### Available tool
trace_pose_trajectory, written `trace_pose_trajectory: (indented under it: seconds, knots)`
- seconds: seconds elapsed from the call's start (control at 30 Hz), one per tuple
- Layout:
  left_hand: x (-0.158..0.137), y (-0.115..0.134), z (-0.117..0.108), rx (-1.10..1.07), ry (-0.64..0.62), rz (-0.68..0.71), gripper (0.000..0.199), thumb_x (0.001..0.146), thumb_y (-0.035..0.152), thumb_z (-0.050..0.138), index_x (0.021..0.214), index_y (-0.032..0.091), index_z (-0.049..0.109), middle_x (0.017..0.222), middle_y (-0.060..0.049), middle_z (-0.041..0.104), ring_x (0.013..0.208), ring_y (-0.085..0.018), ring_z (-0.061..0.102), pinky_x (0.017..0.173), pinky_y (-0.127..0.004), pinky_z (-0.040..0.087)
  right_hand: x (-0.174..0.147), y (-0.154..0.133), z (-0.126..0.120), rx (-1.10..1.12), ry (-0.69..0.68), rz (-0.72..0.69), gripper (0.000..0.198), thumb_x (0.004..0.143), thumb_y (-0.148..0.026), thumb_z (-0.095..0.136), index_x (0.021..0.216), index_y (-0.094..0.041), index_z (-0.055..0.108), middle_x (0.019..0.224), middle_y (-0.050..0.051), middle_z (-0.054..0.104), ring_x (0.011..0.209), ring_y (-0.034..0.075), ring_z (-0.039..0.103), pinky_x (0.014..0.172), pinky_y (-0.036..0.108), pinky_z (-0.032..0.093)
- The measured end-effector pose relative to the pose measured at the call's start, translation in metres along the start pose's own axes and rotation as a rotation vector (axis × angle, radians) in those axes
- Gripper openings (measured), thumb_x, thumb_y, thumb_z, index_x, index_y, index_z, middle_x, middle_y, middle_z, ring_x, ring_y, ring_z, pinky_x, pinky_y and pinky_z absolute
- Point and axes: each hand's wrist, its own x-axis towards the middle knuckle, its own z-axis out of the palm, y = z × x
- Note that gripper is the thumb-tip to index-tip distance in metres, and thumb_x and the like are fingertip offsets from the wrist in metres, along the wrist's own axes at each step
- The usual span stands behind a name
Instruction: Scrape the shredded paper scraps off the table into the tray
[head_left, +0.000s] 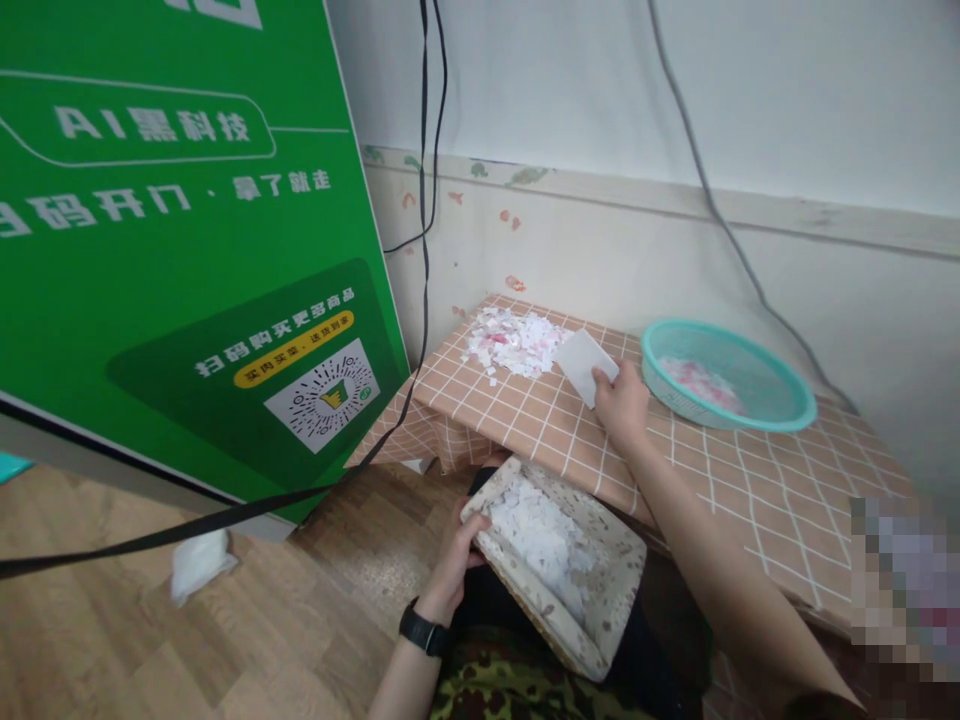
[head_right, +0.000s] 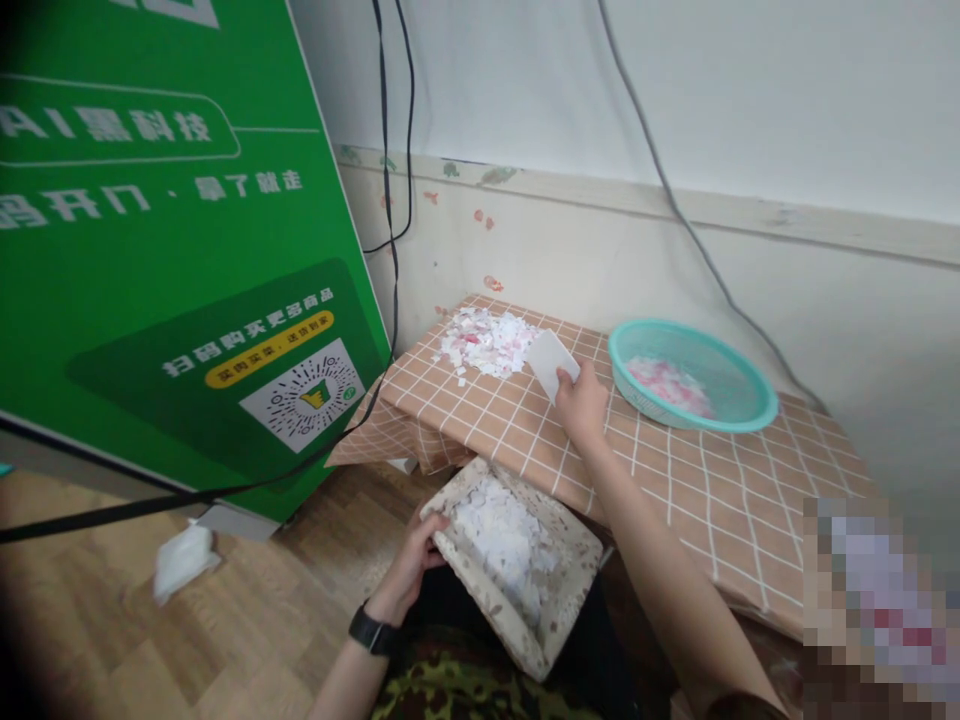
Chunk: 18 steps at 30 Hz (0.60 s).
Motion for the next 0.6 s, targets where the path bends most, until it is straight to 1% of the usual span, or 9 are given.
trace_pose_trajectory:
  seconds: [0.1, 0.17, 0.27, 0.33, 0.4, 0.47, 0.53, 0.6]
  knots:
    - [-0.002, -0.002, 0.003, 0.005, 0.003, 0.014, 0.050, 0.074, 0.040, 0.069, 0.120, 0.022, 0.062, 0.107, -0.008, 0.074, 0.093, -0.028, 0.069, 0.069, -0.034, 0.057, 0.015, 0.003, 0.000, -0.044, -0.073, -0.044, 0.041, 0.093, -0.046, 0.045, 0.109, -0.015, 0.067, 0.091, 0.018, 0.072, 0.080, 0.032, 0.063, 0.071, 0.039, 0.043]
    - [-0.001, -0.003, 0.004, 0.010, 0.029, 0.007, 0.051, 0.073, 0.041, 0.069, 0.120, 0.021, 0.062, 0.104, -0.008, 0.074, 0.092, -0.028, 0.070, 0.066, -0.034, 0.057, 0.027, 0.008, -0.003, -0.035, -0.085, -0.087, 0.041, 0.093, -0.048, 0.046, 0.105, -0.016, 0.069, 0.087, 0.017, 0.073, 0.078, 0.031, 0.063, 0.070, 0.038, 0.043]
    - [0.002, -0.005, 0.003, 0.003, 0.072, -0.005, 0.056, 0.071, 0.045, 0.072, 0.121, 0.021, 0.063, 0.106, -0.009, 0.074, 0.095, -0.030, 0.071, 0.067, -0.036, 0.059, 0.043, 0.013, -0.008, 0.019, -0.112, -0.191, 0.042, 0.093, -0.049, 0.047, 0.107, -0.017, 0.071, 0.084, 0.013, 0.073, 0.076, 0.029, 0.063, 0.069, 0.036, 0.043]
    - [0.004, -0.007, 0.001, 0.005, 0.097, -0.014, 0.061, 0.070, 0.047, 0.074, 0.123, 0.021, 0.062, 0.106, -0.009, 0.074, 0.096, -0.031, 0.071, 0.068, -0.037, 0.059, 0.054, 0.012, -0.012, 0.050, -0.188, -0.285, 0.039, 0.094, -0.045, 0.048, 0.112, -0.018, 0.070, 0.087, 0.012, 0.074, 0.077, 0.027, 0.064, 0.070, 0.035, 0.044]
    - [0.007, -0.008, -0.002, 0.013, 0.117, -0.036, 0.064, 0.069, 0.048, 0.075, 0.124, 0.021, 0.062, 0.103, -0.009, 0.075, 0.093, -0.031, 0.071, 0.068, -0.037, 0.059, 0.064, 0.007, -0.019, 0.040, -0.281, -0.370, 0.035, 0.094, -0.039, 0.049, 0.114, -0.019, 0.070, 0.090, 0.011, 0.075, 0.078, 0.026, 0.066, 0.071, 0.034, 0.044]
    - [0.010, -0.008, -0.004, 0.028, 0.133, -0.062, 0.064, 0.067, 0.049, 0.075, 0.123, 0.021, 0.062, 0.098, -0.008, 0.075, 0.089, -0.031, 0.071, 0.065, -0.037, 0.058, 0.074, -0.001, -0.028, -0.018, -0.351, -0.432, 0.029, 0.093, -0.035, 0.051, 0.109, -0.021, 0.072, 0.088, 0.010, 0.075, 0.077, 0.026, 0.066, 0.069, 0.033, 0.042]
    - [0.013, -0.009, -0.006, 0.046, 0.155, -0.078, 0.061, 0.066, 0.049, 0.074, 0.120, 0.021, 0.063, 0.093, -0.007, 0.074, 0.085, -0.030, 0.070, 0.062, -0.036, 0.056, 0.085, -0.010, -0.037, -0.069, -0.379, -0.487, 0.024, 0.092, -0.031, 0.053, 0.102, -0.021, 0.072, 0.083, 0.009, 0.074, 0.074, 0.024, 0.064, 0.067, 0.032, 0.039]
    - [0.015, -0.009, -0.005, 0.049, 0.187, -0.080, 0.058, 0.065, 0.050, 0.074, 0.115, 0.021, 0.065, 0.089, -0.006, 0.073, 0.081, -0.030, 0.070, 0.060, -0.035, 0.054, 0.094, -0.019, -0.044, -0.104, -0.389, -0.523, 0.021, 0.092, -0.028, 0.053, 0.100, -0.021, 0.072, 0.083, 0.009, 0.074, 0.072, 0.024, 0.063, 0.066, 0.032, 0.037]
